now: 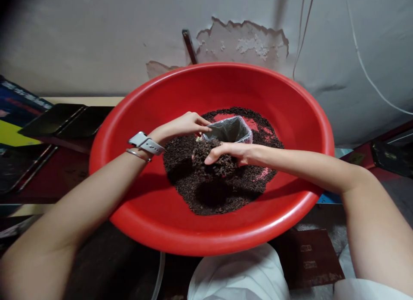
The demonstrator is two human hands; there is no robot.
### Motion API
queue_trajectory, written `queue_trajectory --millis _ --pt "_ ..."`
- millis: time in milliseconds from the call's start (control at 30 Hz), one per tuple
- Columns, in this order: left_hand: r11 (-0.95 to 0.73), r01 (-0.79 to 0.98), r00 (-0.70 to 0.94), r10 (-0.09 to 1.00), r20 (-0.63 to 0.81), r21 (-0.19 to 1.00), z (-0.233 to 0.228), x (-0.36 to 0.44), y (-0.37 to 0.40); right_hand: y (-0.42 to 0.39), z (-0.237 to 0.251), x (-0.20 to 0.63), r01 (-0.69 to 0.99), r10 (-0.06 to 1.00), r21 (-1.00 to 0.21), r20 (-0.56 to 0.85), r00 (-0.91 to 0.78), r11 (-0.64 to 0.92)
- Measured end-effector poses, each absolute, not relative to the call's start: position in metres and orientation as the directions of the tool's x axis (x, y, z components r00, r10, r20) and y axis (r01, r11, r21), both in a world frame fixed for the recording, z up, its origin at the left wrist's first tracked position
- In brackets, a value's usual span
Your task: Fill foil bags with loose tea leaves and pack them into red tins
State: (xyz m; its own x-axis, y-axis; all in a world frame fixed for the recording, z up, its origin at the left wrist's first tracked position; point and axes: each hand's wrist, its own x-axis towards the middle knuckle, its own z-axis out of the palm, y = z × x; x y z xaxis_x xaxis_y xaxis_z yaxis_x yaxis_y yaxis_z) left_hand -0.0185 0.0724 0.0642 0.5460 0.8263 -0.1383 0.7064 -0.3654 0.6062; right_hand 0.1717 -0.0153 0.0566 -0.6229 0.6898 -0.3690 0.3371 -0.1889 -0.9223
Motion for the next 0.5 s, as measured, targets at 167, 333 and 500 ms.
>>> queue_trajectory --millis 167,333,500 --pt "-0.382 0.706 0.549 0.827 -0.120 0.597 0.064 -0.018 0.071 -0.001 0.075 0.181 0.106 0.808 -0.968 -0.248 -0.534 -0.227" --pt "-0.365 0.694 0.553 0.823 -0.134 0.621 0.058 -0.019 0.077 0.018 0.073 0.186 0.024 0.930 -0.996 -0.091 -0.356 -0.088" --pt "-0.356 0.696 0.544 0.828 -0.134 0.624 0.059 -0.019 0.077 0.032 0.060 0.187 -0.011 0.958 -0.999 -0.027 -0.286 -0.031"
